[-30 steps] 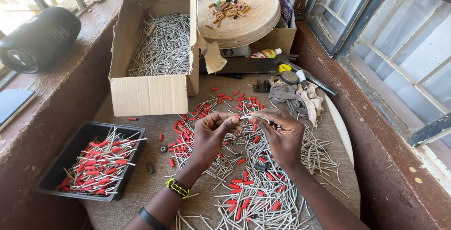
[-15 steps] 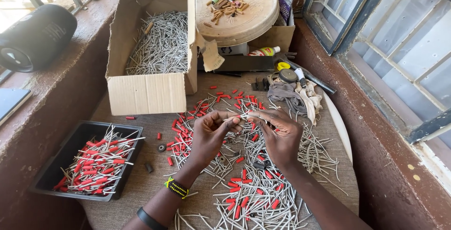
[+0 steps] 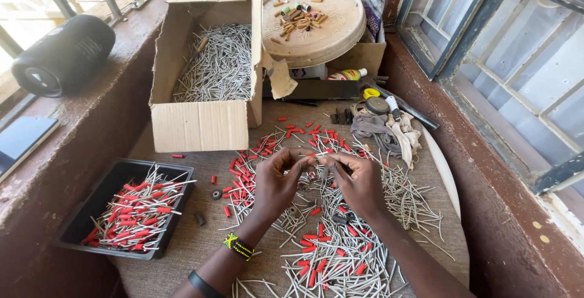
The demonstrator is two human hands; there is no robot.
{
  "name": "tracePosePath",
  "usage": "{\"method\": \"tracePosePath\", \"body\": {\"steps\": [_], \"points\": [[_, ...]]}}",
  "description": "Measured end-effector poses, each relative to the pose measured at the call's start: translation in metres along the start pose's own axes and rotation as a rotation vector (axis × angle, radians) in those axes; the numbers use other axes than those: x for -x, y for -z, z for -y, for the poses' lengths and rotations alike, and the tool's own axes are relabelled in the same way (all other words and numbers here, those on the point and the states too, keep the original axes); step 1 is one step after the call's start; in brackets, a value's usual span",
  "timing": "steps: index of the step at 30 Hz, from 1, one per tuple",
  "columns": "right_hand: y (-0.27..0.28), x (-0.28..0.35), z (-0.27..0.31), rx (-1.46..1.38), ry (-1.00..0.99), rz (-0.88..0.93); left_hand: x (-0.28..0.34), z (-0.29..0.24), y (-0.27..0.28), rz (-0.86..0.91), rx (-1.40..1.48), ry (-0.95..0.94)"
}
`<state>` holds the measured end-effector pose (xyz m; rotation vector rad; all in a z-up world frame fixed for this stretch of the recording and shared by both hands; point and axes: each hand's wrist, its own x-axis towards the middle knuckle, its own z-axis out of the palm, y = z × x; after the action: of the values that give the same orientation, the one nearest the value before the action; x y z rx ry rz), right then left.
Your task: Assembling manual rivets by sliding red plastic sleeves onto metal nails one by one.
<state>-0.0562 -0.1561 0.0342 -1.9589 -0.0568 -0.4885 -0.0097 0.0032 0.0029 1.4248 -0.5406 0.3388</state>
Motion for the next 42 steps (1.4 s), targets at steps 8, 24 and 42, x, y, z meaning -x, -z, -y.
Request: {"method": "tracePosePath", "body": {"steps": [8, 24, 42], "points": [[0.000, -0.005, -0.017, -0.152, -0.112, 0.157, -0.002, 0.013, 0.012, 0.080, -0.043, 0.030], [-0.010, -0.010, -0.055, 0.067, 0.354, 0.038, 0.000, -0.004, 0.007, 0.104, 0.295, 0.394], [0.001, -0.010, 0.016, -0.194, -0.111, 0.390, -0.011, 0.021, 0.021, 0.147, -0.122, 0.022]]}}
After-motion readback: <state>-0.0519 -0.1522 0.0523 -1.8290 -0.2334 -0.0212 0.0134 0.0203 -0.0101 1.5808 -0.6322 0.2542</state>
